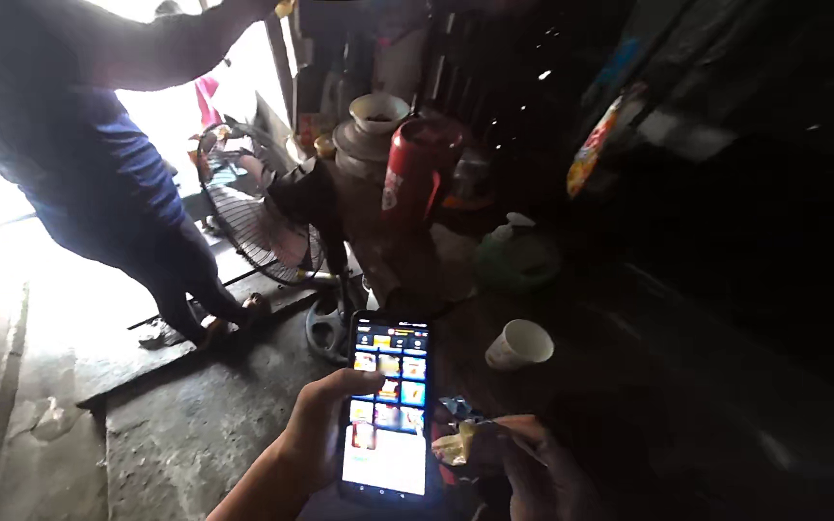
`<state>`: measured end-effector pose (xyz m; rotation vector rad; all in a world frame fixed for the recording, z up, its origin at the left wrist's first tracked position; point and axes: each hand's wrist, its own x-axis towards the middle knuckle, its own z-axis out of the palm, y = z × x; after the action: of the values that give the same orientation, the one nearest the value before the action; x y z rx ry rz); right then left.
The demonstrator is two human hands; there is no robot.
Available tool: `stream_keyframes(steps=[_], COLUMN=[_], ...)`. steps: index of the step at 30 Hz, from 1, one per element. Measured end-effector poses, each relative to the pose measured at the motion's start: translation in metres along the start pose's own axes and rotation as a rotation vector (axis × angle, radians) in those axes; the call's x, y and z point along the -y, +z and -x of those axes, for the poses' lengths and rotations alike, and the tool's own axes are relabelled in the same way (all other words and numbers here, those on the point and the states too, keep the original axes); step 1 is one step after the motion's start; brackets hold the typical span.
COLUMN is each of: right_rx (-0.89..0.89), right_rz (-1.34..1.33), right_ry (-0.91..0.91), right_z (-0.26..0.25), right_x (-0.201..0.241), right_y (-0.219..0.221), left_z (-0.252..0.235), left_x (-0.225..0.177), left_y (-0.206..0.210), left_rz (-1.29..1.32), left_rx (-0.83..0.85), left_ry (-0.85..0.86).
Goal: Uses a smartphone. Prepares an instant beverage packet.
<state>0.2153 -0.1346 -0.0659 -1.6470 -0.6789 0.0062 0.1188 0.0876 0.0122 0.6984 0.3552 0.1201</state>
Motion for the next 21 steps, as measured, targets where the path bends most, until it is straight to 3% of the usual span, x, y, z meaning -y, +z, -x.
stream_keyframes(steps=[3,8,15,21], right_rx=[0.025,0.063,0.049,0.498], right_rz=[-0.062,0.055,0.108,0.002], right_ry=[0.013,-0.059,-0.052,-0.244], right_z=[-0.029,-0.064,-0.076,-0.092], right_x=[0.013,0.015,0.017,0.058], right_y=[-0.007,-0.013,-0.001,0.024], left_z=[-0.02,-0.04,-0.048,-0.042], left_x=[-0.011,-0.023,-0.036,-0.069], left_y=[0.009,0.019,-0.007,-0.031], left_rz=[0.027,0.031,0.041,-0.084], left_rx=[-0.01,-0.015,-0.026,-0.091], left_ry=[-0.009,-0.009,-0.08,-0.128])
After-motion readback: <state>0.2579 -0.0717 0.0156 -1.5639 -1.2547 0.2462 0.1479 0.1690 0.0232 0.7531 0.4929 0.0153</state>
